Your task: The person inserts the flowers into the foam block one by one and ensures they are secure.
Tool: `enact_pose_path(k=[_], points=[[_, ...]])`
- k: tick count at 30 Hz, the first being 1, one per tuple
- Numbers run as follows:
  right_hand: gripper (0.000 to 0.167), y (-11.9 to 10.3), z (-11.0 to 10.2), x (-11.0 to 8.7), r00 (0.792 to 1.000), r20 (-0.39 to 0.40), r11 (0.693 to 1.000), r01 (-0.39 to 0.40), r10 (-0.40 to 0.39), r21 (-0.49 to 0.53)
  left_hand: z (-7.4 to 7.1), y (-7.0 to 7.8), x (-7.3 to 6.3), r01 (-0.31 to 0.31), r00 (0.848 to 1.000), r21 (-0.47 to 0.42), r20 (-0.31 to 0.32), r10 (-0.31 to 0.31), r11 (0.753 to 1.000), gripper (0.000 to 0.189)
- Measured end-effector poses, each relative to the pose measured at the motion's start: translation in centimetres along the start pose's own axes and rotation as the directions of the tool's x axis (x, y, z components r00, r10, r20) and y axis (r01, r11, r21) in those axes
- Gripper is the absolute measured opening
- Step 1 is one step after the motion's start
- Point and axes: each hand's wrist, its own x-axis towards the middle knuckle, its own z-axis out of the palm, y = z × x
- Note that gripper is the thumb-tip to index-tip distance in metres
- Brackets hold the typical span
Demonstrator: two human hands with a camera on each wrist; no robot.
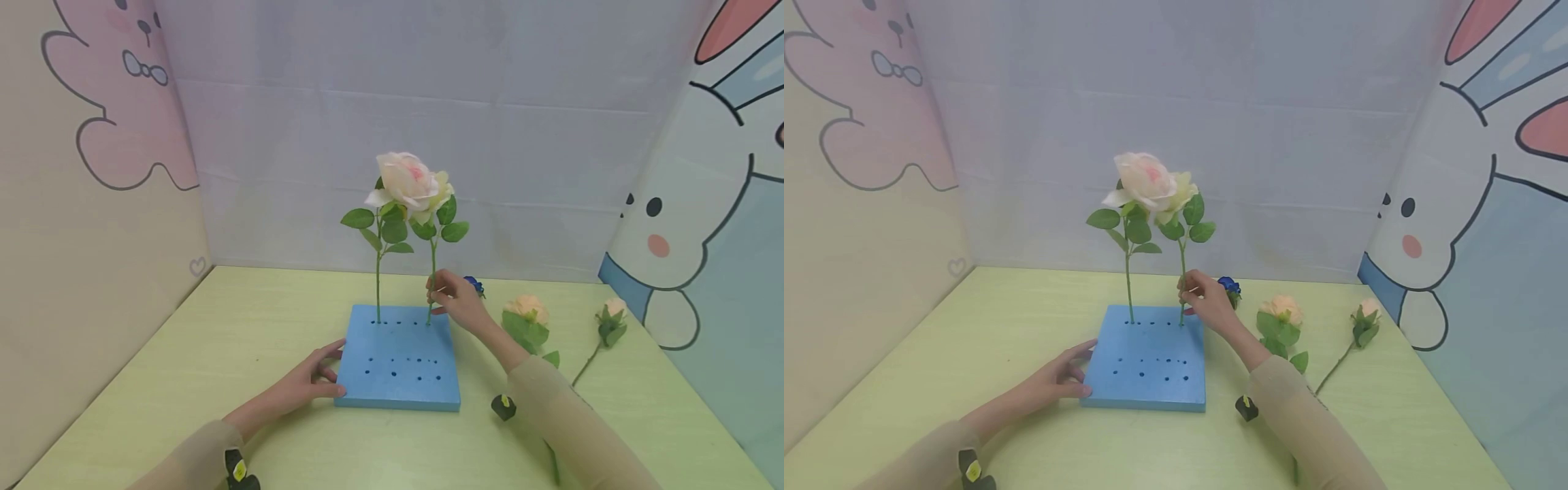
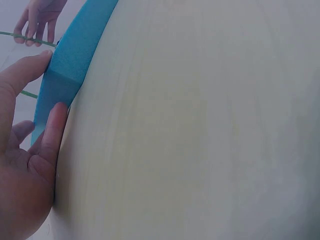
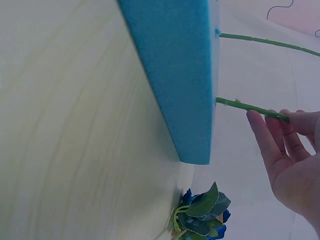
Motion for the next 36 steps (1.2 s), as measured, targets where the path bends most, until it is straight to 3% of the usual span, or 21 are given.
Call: enact_pose_path(k=[8,19,21,28,36], points=[[0.012,0.0,0.3,0.0,1.0,0.006,0.999,0.016,-0.016,-0.049,-0.1,0.0,-0.1,-0.029,1.0,-0.016,0.004,0.029,0.999,0.086],[0.012,-3.3,0.2,-1.6,0.999,0.037,0.999,0.001,0.001,-0.053,-0.1,0.0,0.0,-0.015,1.0,-0.004,0.0,0.015,1.0,0.087],[0.012,-3.1,0.2,-1.5,0.999,0.036,0.998,0.006,-0.004,-0.06,-0.1,-0.1,0.0,-0.02,1.0,-0.008,0.002,0.02,1.0,0.087],[0.014,0.6,0.4,-0.2,1.0,0.026,0.997,0.007,-0.005,-0.082,0.0,-0.2,0.0,-0.007,1.0,-0.001,0.001,0.007,1.0,0.087],[0.012,1.2,0.4,-0.3,0.999,0.044,0.993,0.03,-0.026,-0.113,0.0,-0.1,-0.1,-0.002,1.0,-0.001,-0.002,0.002,1.0,0.087]])
